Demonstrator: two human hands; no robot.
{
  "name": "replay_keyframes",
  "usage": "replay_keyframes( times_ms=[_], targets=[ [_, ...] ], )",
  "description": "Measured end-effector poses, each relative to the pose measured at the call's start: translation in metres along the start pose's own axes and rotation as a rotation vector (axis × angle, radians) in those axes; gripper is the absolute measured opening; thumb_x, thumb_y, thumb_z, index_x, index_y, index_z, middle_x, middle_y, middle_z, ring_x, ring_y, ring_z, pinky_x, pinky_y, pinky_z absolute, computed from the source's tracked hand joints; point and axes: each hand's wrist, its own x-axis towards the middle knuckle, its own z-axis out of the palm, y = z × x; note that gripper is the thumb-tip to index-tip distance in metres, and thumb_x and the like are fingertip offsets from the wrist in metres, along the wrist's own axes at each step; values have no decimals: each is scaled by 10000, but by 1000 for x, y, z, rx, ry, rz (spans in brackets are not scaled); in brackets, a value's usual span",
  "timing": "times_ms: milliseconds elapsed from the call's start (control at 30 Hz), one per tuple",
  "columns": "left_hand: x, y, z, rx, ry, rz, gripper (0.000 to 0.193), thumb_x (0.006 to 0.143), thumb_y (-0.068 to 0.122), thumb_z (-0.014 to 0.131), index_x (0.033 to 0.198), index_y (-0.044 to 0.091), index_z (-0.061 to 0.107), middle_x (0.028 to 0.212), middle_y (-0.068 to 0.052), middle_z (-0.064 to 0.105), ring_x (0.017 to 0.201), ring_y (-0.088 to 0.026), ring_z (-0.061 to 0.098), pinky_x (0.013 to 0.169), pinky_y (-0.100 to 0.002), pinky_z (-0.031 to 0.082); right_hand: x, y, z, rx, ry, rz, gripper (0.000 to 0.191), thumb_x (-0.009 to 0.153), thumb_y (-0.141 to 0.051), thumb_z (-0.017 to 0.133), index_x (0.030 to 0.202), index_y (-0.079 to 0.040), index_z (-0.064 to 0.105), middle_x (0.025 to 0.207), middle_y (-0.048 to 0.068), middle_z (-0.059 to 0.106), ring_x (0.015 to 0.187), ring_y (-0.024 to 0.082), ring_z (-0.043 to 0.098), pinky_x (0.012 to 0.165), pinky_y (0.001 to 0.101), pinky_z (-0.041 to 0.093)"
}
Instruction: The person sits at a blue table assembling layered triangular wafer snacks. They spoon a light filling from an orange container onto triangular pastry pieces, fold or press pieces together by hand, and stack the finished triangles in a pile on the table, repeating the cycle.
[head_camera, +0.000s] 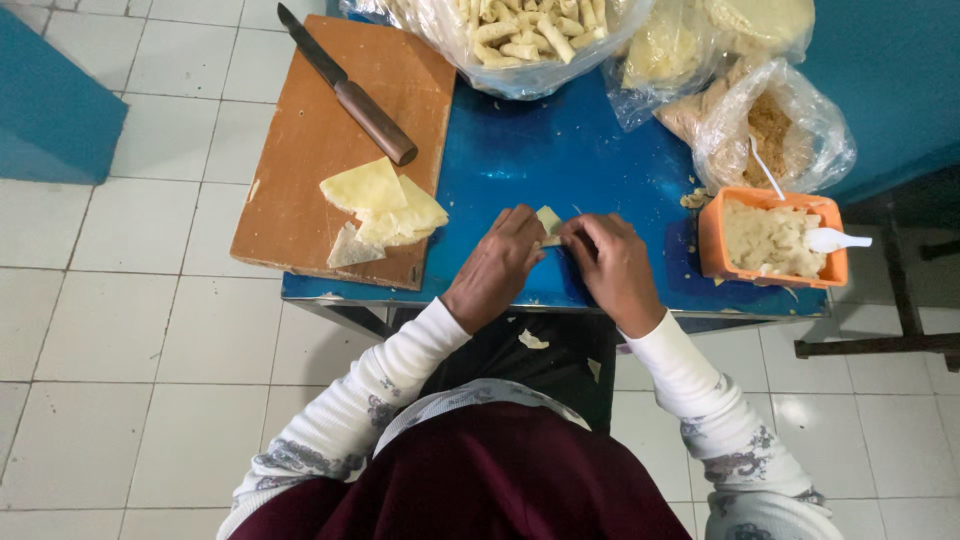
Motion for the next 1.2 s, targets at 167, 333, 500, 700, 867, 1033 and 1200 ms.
replay_keyframes(
  times_ms=[167,333,500,700,867,1033,1200],
  targets=[
    [9,-12,9,34,78,-35,57,922,45,627,890,20,587,949,-149,573,914,-356,561,819,-449,474,7,-3,5,-25,21,-4,67,905,-82,752,955,-65,710,923,93,699,881,345,616,780,449,478],
    [16,-21,12,-10,60,-64,53,941,36,569,891,27,582,912,-148,586,895,-377,565,778,-467,465,4,-10,6,-30,75,-60,125,899,-43,731,1023,-41,717,991,110,675,932,340,601,781,441,488],
    [18,-21,11,-9,11,-76,22,916,23,583,895,24,577,946,-163,559,922,-388,582,777,-479,469,0,-12,1,-84,64,-167,140,901,-53,750,1040,-54,745,971,107,668,915,315,612,796,415,509],
    [11,-18,3,-68,-52,3,175,785,32,685,920,6,577,1021,-174,540,974,-402,563,813,-474,475,2,-12,-4,-67,38,-191,147,878,-77,755,1023,-63,736,996,85,706,955,300,647,810,401,526],
    [19,-24,3,-140,-56,-30,126,869,13,695,909,11,576,1004,-166,545,988,-401,573,820,-467,481,8,-8,-8,2,-21,-159,153,863,-113,796,978,-38,727,950,86,721,895,305,647,770,411,517],
    [23,-25,-4,-176,-102,-105,148,845,29,706,913,-2,578,986,-174,574,928,-417,596,744,-481,471,10,-1,-3,0,-14,-171,121,866,-108,796,943,-46,726,949,86,711,892,302,640,781,409,515],
    [25,-24,-2,-169,-67,-83,35,922,10,605,918,-9,576,990,-185,561,919,-413,584,743,-474,465,13,1,3,-21,4,-104,101,849,-107,797,936,-75,757,923,92,692,866,311,614,758,416,508]
  ],
)
